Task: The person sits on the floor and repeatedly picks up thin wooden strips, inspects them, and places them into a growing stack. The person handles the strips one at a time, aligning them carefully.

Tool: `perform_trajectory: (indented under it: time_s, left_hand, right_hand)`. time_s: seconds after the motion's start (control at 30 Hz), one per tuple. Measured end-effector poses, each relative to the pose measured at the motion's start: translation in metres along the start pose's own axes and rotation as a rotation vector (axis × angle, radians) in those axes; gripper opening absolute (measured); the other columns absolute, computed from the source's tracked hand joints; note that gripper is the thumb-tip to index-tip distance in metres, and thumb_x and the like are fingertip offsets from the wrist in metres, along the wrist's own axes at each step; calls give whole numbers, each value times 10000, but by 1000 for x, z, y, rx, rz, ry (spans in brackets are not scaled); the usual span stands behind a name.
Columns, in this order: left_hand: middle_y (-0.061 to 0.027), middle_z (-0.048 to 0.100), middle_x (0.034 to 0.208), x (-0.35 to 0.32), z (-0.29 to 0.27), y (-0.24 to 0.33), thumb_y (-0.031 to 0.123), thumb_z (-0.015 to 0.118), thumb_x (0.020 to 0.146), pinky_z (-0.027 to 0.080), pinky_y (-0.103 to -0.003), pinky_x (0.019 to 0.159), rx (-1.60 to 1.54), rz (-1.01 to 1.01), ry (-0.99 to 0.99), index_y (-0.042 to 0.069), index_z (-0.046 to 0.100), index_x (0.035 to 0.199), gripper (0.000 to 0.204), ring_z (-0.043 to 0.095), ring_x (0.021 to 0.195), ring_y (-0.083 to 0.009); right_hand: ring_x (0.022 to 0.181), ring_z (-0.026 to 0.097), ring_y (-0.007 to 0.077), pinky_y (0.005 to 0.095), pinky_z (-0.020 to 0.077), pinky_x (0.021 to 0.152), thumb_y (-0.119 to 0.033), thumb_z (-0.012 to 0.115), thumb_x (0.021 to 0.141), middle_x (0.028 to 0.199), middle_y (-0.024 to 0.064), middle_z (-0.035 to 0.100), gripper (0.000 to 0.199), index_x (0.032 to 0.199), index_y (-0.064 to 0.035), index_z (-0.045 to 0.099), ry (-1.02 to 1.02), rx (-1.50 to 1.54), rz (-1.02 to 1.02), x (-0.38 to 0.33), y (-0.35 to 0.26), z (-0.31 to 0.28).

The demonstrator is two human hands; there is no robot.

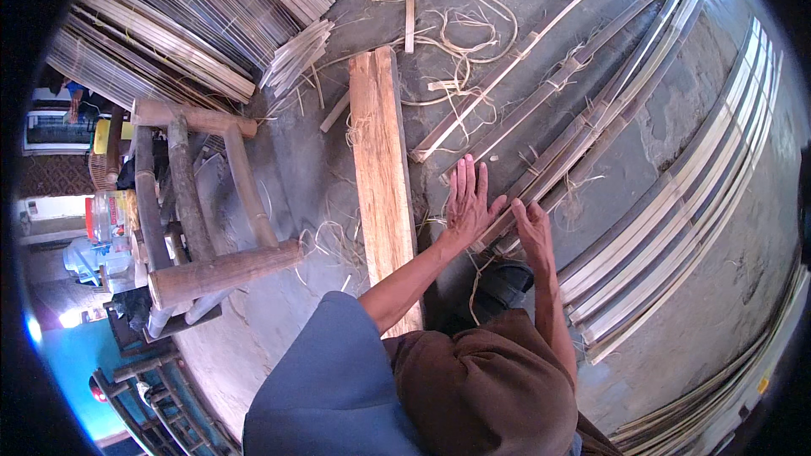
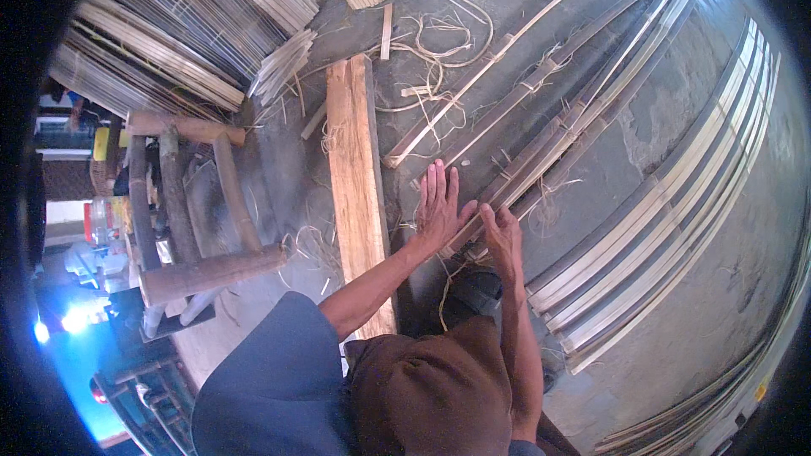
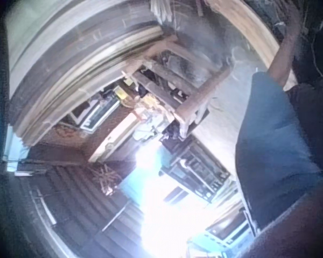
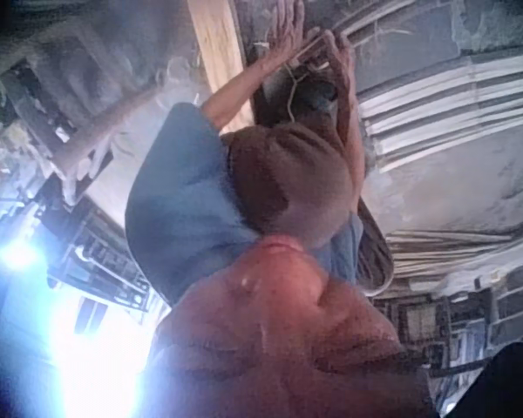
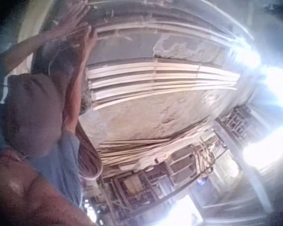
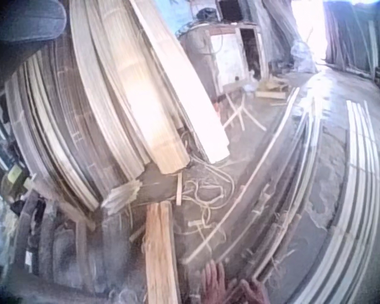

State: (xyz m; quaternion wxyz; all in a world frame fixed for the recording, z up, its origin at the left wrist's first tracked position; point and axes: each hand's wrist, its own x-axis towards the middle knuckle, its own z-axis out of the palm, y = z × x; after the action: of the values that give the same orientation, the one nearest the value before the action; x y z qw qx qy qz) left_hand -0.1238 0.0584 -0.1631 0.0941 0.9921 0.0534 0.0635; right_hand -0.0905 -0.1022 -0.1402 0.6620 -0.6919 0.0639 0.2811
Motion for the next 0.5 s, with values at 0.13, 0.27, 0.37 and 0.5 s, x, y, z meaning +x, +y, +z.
perform_trajectory:
  time_s: [0.13,0.27,0.37,0.5]
  left_hand:
    - [-299,238,1536,5,5,-9,364,560,940,211,-509,1170,-153,-22,19,-50,307,1465,715,231,1432,-442]
    - [-251,488,1366,15,-15,-19,252,589,937,382,-463,1055,-469,-99,51,-24,479,1330,492,473,1269,-391]
    - [-230,613,1148,52,-38,12,259,618,924,462,-447,920,-640,-67,-97,-26,580,1169,378,590,1077,-373]
    - [-144,643,870,103,-53,59,351,605,942,497,-397,751,-754,-80,-457,-7,607,1021,367,623,838,-269]
  right_hand:
    - [756,519,93,293,443,652,-320,578,982,818,5,611,324,1013,-5,646,-32,-81,27,9,10,-5]
    - [726,498,110,321,439,630,-339,595,972,749,20,571,350,933,8,613,-22,-20,5,3,4,2]
    - [707,486,122,332,443,627,-347,606,962,707,35,545,367,890,13,602,46,8,-82,11,25,-2]
    - [760,496,109,315,451,678,-346,574,981,802,6,574,370,991,20,624,70,10,-133,8,20,8]
